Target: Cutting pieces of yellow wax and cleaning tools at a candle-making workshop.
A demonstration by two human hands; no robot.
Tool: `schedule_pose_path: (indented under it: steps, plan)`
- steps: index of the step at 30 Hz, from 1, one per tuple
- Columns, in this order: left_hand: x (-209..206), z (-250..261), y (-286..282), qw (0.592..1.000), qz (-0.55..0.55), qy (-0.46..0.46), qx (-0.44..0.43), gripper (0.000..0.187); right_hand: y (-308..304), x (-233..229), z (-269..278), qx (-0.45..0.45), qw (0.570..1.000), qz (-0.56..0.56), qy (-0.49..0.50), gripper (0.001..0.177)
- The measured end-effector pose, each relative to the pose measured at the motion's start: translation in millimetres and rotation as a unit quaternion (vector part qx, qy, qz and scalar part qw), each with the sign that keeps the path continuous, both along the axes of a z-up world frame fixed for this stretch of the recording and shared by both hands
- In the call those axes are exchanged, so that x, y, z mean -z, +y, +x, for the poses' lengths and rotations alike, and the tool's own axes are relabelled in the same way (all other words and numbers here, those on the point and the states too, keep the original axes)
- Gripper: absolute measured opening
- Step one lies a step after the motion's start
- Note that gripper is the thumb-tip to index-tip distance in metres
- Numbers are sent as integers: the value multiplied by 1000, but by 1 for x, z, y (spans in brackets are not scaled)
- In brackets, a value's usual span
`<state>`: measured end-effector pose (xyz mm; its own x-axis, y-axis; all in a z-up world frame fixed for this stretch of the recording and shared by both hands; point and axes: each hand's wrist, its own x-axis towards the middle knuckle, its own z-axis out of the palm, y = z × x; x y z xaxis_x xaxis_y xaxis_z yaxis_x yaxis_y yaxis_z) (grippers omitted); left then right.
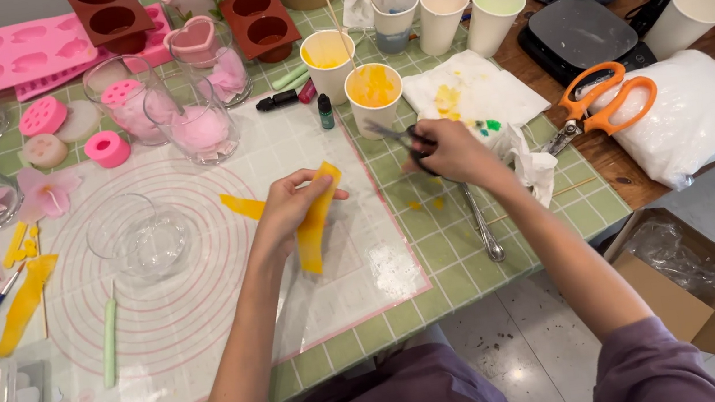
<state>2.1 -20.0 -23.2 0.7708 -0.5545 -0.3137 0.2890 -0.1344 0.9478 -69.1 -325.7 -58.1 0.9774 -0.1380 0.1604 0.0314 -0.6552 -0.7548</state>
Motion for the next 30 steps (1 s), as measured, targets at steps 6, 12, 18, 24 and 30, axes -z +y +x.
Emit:
schedule_pose_path:
  steps: [6,12,18,24,30]
  plan:
    - [38,16,17,999,12,25,34,16,35,-43,-24,52,982,-124,134,50]
    - [81,27,25,986,116,-85,81,18,46,12,-27,-34,990,-112,80,44]
    - [14,23,22,872,355,-264,210,39,109,-17,-31,22,964,-229,134,48]
    - [-40,41,-5,771,472,-355,239,38,109,1,-11,-5,945,-296,136,45]
    - [-146,69,-78,813,394,-300,307,29,80,0,2,-60,949,-288,116,26]
